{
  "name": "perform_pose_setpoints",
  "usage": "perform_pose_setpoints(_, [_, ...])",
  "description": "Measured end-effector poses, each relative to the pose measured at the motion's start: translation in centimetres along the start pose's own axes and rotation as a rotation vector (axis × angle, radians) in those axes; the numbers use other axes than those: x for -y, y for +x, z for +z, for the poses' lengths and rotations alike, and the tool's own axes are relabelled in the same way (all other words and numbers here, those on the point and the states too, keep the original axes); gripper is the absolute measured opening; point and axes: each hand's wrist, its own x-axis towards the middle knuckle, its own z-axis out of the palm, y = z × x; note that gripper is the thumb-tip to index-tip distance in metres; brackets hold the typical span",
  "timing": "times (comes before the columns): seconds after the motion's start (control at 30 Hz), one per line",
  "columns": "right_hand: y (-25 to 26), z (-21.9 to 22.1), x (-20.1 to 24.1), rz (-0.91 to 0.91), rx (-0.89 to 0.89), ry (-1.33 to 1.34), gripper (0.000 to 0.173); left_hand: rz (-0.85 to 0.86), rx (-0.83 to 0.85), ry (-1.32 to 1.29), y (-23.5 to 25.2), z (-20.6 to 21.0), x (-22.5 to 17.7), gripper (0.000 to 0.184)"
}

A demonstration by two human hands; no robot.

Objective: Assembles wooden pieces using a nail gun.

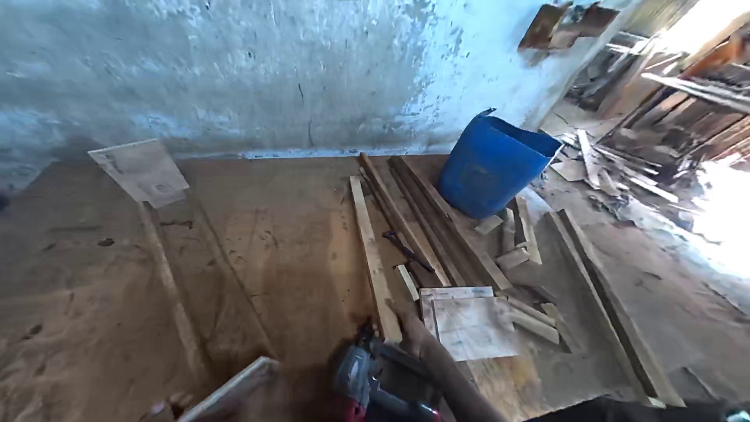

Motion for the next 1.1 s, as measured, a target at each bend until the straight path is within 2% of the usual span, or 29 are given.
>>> perform_pose_setpoints(0.07, [-1.5, -0.4, 0.1, 0.025, -0.075, -0.125, 0.055, 0.090, 0.125, -0.016, -0.7, -0.6, 2.4, 0.033])
perform_pose_setpoints(0.13, [-2.8, -0.9, 0.0, -0.010, -0.121, -0.201, 0.055, 0.141, 0.152, 0.010, -2.7, 0.5, 2.2, 0.031])
perform_pose_setpoints(0.27, [-5.4, -1.5, 0.7, -0.162, -0.112, -0.074, 0.052, 0.189, 0.202, 0.040, -7.1, 3.7, 1.2, 0.024])
perform_pose_setpoints(0.33, [-6.7, -1.5, 1.1, -0.209, 0.037, -0.002, 0.047, 0.212, 0.282, 0.005, -8.6, 5.1, 1.8, 0.023])
perform_pose_setpoints(0.43, [-8.5, -1.5, 1.9, -0.236, 0.367, 0.213, 0.041, 0.216, 0.448, -0.087, -10.0, 7.5, 2.1, 0.025])
perform_pose_setpoints(0.57, [-11.2, -1.8, 1.9, -0.192, 0.734, 0.356, 0.056, 0.194, 0.633, -0.188, -9.9, 9.8, 2.6, 0.032])
perform_pose_setpoints(0.67, [-12.2, -0.4, 1.9, -0.024, 1.067, 0.527, 0.071, 0.174, 0.719, -0.224, -9.3, 9.9, 2.2, 0.033])
perform_pose_setpoints(0.73, [-12.5, 0.8, 1.9, 0.061, 1.155, 0.514, 0.074, 0.145, 0.774, -0.220, -8.8, 9.3, 1.9, 0.033])
perform_pose_setpoints(0.8, [-13.5, 2.4, 2.4, -0.039, 1.052, 0.281, 0.064, 0.134, 0.776, -0.198, -8.2, 8.8, 1.8, 0.033])
perform_pose_setpoints(0.83, [-14.4, 3.4, 2.7, -0.190, 0.884, 0.039, 0.059, 0.144, 0.747, -0.188, -7.8, 8.7, 1.6, 0.033])
perform_pose_setpoints(0.87, [-15.3, 4.9, 3.1, -0.350, 0.680, -0.265, 0.061, 0.155, 0.711, -0.179, -7.3, 8.6, 1.2, 0.034])
perform_pose_setpoints(0.9, [-16.4, 6.7, 3.4, -0.462, 0.508, -0.545, 0.065, 0.162, 0.677, -0.174, -6.7, 8.7, 0.5, 0.036])
perform_pose_setpoints(0.93, [-17.1, 8.4, 3.5, -0.515, 0.415, -0.714, 0.065, 0.154, 0.668, -0.185, -6.1, 8.7, -0.5, 0.037])
perform_pose_setpoints(1.03, [-17.8, 13.0, 3.7, -0.564, 0.336, -0.941, 0.066, 0.043, 0.735, -0.276, -4.0, 9.3, -4.4, 0.050])
perform_pose_setpoints(1.1, [-17.8, 16.0, 3.5, -0.576, 0.298, -1.052, 0.068, -0.125, 0.727, -0.418, -3.5, 9.8, -7.2, 0.064])
